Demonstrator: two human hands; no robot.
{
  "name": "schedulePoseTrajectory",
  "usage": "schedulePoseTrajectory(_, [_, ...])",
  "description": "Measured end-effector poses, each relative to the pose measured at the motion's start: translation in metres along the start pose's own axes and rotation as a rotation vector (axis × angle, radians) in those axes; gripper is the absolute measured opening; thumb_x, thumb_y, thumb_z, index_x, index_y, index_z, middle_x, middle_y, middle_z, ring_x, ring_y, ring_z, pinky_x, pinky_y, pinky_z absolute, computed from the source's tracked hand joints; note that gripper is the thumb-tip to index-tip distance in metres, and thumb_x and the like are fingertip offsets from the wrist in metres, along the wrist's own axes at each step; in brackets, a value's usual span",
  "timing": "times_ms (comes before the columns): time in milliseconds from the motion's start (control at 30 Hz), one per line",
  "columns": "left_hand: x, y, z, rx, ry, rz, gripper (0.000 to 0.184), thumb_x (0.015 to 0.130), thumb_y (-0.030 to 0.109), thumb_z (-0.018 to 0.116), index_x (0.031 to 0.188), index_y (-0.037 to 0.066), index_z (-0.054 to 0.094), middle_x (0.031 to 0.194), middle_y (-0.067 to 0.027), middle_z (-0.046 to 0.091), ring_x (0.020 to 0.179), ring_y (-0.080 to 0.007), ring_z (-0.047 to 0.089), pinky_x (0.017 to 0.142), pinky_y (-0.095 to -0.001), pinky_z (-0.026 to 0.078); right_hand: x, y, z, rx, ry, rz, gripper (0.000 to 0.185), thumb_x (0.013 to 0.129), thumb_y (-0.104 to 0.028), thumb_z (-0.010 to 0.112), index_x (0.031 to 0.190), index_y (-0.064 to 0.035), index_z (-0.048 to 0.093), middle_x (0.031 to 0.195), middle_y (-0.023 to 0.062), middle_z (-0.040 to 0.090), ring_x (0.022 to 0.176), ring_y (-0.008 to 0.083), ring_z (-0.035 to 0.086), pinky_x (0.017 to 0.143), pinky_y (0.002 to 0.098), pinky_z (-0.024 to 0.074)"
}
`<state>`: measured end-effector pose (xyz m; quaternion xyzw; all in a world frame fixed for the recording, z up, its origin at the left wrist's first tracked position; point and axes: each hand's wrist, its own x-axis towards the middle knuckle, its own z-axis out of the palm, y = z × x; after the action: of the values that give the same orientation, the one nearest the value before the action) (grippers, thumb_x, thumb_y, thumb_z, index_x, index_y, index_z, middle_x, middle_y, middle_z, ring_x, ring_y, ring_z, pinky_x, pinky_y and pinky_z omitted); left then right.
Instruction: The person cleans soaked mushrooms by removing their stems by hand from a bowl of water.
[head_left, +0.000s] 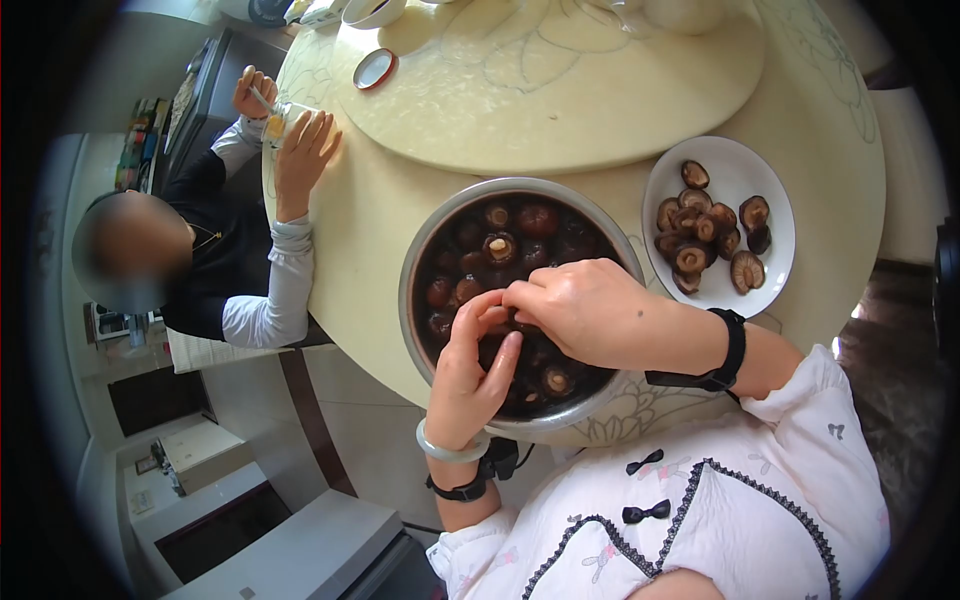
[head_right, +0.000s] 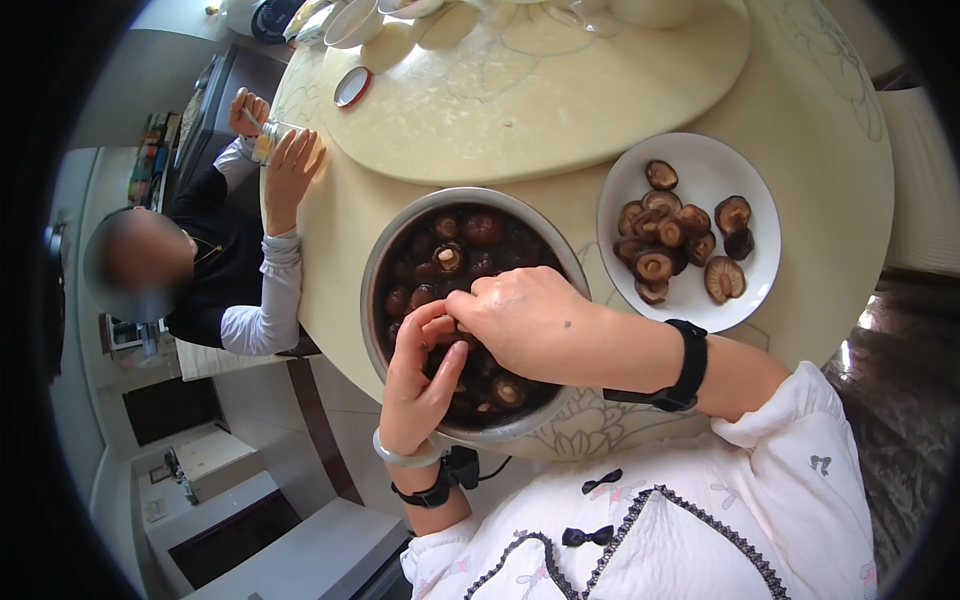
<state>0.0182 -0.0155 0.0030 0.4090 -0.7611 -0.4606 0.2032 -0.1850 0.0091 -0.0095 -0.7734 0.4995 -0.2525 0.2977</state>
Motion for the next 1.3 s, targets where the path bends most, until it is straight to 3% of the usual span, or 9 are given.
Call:
schedulePoseTrajectory(233, [0.003, 0.007, 0.007, -0.162, 0.117, 0.014, 0.05, 0.086, -0.006, 0.07, 0.133, 0.001, 0.052, 0.108, -0.0111, 0.068, 0.091, -0.0158, 0.067, 0.082, -0.0269, 0.052, 0.004, 0.001, 0.001, 0.139, 0.019, 0.025, 0.036, 0.082, -0.002, 0.066, 0.112, 0.0039, 0.046, 0.088, 0.0201, 0.07, 0.086, 0.038, 0.07, 0.069, 0.0443, 0.0565])
schedulePoseTrajectory(533, [0.0, -0.001, 0.008, -0.228, 0.17, -0.124, 0.029, 0.085, -0.007, 0.066, 0.113, -0.002, 0.062, 0.096, -0.0069, 0.068, 0.082, -0.0117, 0.063, 0.074, -0.0238, 0.051, 0.003, 0.002, 0.004, 0.294, -0.022, -0.027, 0.034, 0.085, -0.003, 0.064, 0.111, 0.0025, 0.044, 0.083, 0.0238, 0.068, 0.082, 0.0423, 0.069, 0.065, 0.0462, 0.0549])
schedulePoseTrajectory(700, [0.002, 0.009, 0.009, 0.22, 0.134, -0.055, 0.027, 0.081, -0.01, 0.057, 0.107, -0.001, 0.061, 0.092, -0.0097, 0.067, 0.074, -0.0167, 0.064, 0.067, -0.0265, 0.052, 0.002, -0.008, 0.0, 0.267, -0.038, 0.001, 0.027, 0.088, -0.007, 0.065, 0.109, -0.0015, 0.048, 0.085, 0.0208, 0.067, 0.078, 0.0407, 0.068, 0.065, 0.0458, 0.0551])
schedulePoseTrajectory(933, [0.003, 0.007, 0.008, 0.072, 0.167, -0.001, 0.029, 0.084, -0.007, 0.057, 0.111, -0.001, 0.06, 0.091, -0.013, 0.066, 0.074, -0.0216, 0.065, 0.07, -0.0315, 0.053, 0.002, -0.002, 0.001, 0.243, 0.037, 0.001, 0.025, 0.086, -0.007, 0.065, 0.105, -0.0005, 0.051, 0.078, 0.0209, 0.066, 0.072, 0.0399, 0.068, 0.062, 0.0448, 0.055])
schedulePoseTrajectory(1000, [0.002, 0.007, 0.005, -0.026, 0.101, -0.155, 0.028, 0.084, -0.006, 0.058, 0.112, -0.001, 0.061, 0.09, -0.0152, 0.067, 0.074, -0.023, 0.066, 0.071, -0.0331, 0.053, 0.002, -0.002, 0.0, 0.237, 0.017, 0.031, 0.024, 0.086, -0.007, 0.065, 0.104, -0.0002, 0.051, 0.078, 0.0207, 0.066, 0.071, 0.0394, 0.068, 0.061, 0.0447, 0.055])
schedulePoseTrajectory(1033, [0.003, 0.009, 0.005, -0.028, 0.102, -0.156, 0.028, 0.084, -0.006, 0.058, 0.112, -0.001, 0.061, 0.09, -0.0152, 0.067, 0.074, -0.023, 0.066, 0.071, -0.0331, 0.053, 0.002, -0.002, 0.0, 0.218, -0.004, 0.04, 0.023, 0.086, -0.007, 0.062, 0.104, 0.0018, 0.052, 0.079, 0.0216, 0.067, 0.074, 0.0395, 0.069, 0.063, 0.0455, 0.0552])
schedulePoseTrajectory(1100, [0.005, 0.01, 0.007, 0.135, 0.061, -0.129, 0.026, 0.087, -0.005, 0.058, 0.113, -0.001, 0.062, 0.086, -0.0063, 0.066, 0.076, -0.0125, 0.061, 0.072, -0.0286, 0.051, 0.002, -0.003, 0.001, 0.203, -0.032, 0.046, 0.022, 0.086, -0.007, 0.06, 0.104, 0.0039, 0.052, 0.08, 0.0226, 0.068, 0.076, 0.0397, 0.069, 0.064, 0.0463, 0.0555])
schedulePoseTrajectory(1200, [0.003, 0.008, 0.011, 0.386, -0.007, -0.116, 0.025, 0.088, -0.003, 0.059, 0.114, -0.002, 0.061, 0.086, -0.0074, 0.069, 0.077, -0.0134, 0.064, 0.072, -0.0306, 0.052, 0.002, -0.003, 0.001, 0.163, -0.082, 0.02, 0.022, 0.085, -0.006, 0.06, 0.103, 0.0043, 0.053, 0.079, 0.023, 0.068, 0.075, 0.0389, 0.07, 0.063, 0.0458, 0.0561])
schedulePoseTrajectory(1300, [0.003, 0.003, 0.009, 0.351, 0.046, -0.05, 0.025, 0.087, -0.002, 0.063, 0.112, -0.002, 0.062, 0.087, -0.0088, 0.07, 0.077, -0.014, 0.066, 0.07, -0.0313, 0.053, 0.003, -0.004, -0.002, 0.128, -0.109, 0.034, 0.022, 0.084, -0.006, 0.06, 0.102, 0.0045, 0.053, 0.077, 0.0228, 0.068, 0.073, 0.0384, 0.07, 0.063, 0.0457, 0.0562])
